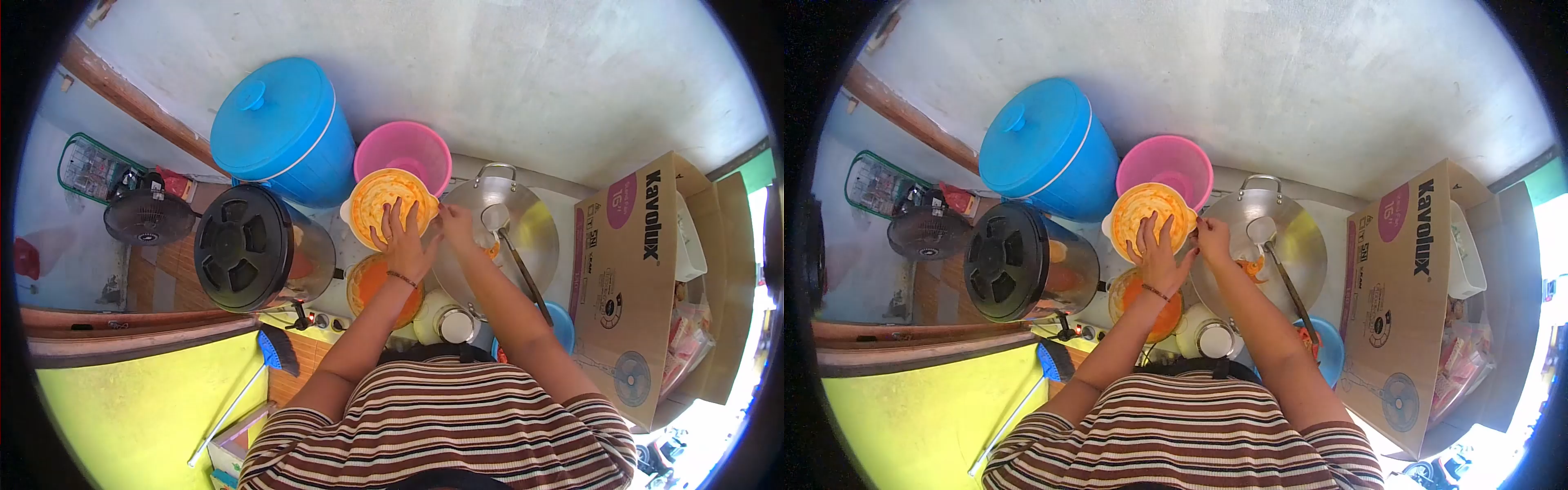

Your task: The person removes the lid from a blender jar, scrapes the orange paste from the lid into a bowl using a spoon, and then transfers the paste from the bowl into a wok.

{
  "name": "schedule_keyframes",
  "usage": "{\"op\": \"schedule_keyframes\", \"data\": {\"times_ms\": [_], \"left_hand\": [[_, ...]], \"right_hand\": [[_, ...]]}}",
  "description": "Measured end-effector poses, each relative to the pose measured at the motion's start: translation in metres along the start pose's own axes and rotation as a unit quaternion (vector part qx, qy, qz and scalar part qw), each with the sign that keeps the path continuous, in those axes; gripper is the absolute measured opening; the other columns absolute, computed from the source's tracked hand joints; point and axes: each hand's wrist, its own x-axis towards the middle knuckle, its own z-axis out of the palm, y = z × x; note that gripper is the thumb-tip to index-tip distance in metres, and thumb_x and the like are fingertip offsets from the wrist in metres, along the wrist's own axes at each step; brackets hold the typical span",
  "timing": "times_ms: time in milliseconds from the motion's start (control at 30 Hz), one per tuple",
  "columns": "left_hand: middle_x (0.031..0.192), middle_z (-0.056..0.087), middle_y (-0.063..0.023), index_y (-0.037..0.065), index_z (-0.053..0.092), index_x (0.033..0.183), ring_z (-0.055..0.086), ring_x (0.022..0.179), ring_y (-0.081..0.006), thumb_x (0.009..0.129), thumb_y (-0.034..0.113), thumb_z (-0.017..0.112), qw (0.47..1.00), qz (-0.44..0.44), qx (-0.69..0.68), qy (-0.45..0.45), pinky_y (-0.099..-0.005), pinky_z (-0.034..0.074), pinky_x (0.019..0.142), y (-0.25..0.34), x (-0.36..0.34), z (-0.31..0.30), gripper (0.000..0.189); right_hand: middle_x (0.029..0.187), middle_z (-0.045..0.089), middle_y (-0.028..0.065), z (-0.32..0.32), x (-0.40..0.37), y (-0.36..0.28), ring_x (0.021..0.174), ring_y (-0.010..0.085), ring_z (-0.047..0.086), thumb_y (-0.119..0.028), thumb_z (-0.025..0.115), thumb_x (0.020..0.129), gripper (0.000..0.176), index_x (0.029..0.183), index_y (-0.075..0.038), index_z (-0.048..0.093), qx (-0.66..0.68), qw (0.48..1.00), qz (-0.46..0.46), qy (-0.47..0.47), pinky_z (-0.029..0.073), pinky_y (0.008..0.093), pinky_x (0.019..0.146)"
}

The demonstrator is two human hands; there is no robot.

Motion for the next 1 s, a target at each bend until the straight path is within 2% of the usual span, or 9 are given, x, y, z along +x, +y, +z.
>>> {"op": "schedule_keyframes", "data": {"times_ms": [133,233,333,633,733,1000], "left_hand": [[0.151,0.024,-0.0115,0.017,0.034,0.144,0.016,0.141,-0.035,0.073,0.037,0.075,1.0,-0.008,-0.009,-0.01,-0.0636,0.007,0.106,0.006,0.004,0.001,0.084],[0.15,0.024,-0.0118,0.017,0.035,0.143,0.016,0.141,-0.0353,0.074,0.038,0.074,1.0,-0.005,-0.006,-0.013,-0.0647,0.007,0.106,0.011,0.004,0.002,0.082],[0.149,0.024,-0.0118,0.017,0.036,0.143,0.017,0.141,-0.0351,0.075,0.039,0.073,1.0,-0.007,-0.013,-0.019,-0.0653,0.007,0.105,0.013,0.003,0.006,0.081],[0.148,0.026,-0.0124,0.016,0.038,0.141,0.018,0.14,-0.0352,0.075,0.04,0.073,1.0,-0.006,-0.011,-0.023,-0.0653,0.008,0.106,0.015,0.003,0.011,0.078],[0.147,0.027,-0.0123,0.016,0.039,0.14,0.018,0.14,-0.0351,0.075,0.04,0.073,1.0,-0.013,-0.008,-0.015,-0.0654,0.008,0.106,0.014,0.003,0.012,0.078],[0.147,0.027,-0.0125,0.016,0.039,0.141,0.02,0.139,-0.0349,0.075,0.04,0.073,1.0,-0.012,-0.009,-0.019,-0.0656,0.008,0.105,0.011,0.002,0.014,0.077]], "right_hand": [[0.073,0.064,0.0082,-0.01,-0.004,-0.007,0.06,0.0134,0.062,-0.013,0.054,0.097,0.022,0.095,0.006,0.066,0.06,0.996,0.0,0.07,0.048,0.0237,0.054],[0.073,0.064,0.0085,-0.02,0.003,0.0,0.059,0.0136,0.061,-0.013,0.053,0.097,0.023,0.092,0.007,0.065,0.098,0.986,-0.011,0.133,0.049,0.0237,0.055],[0.085,0.068,0.0109,-0.028,0.018,0.014,0.071,0.0179,0.066,-0.015,0.053,0.098,0.024,0.099,0.007,0.063,0.12,0.979,0.003,0.164,0.054,0.0281,0.064],[0.09,0.064,0.0129,-0.021,0.029,0.005,0.077,0.0219,0.064,-0.011,0.051,0.097,0.016,0.099,0.004,0.057,0.242,0.953,0.054,0.172,0.055,0.0328,0.067],[0.085,0.065,0.0084,-0.021,0.028,0.004,0.067,0.0138,0.063,-0.013,0.052,0.097,0.016,0.099,0.001,0.059,0.284,0.943,0.065,0.161,0.051,0.023,0.057],[0.083,0.064,0.004,-0.024,0.02,-0.008,0.067,0.0117,0.06,-0.015,0.054,0.094,0.016,0.103,-0.002,0.058,0.297,0.94,0.088,0.142,0.047,0.0231,0.058]]}}
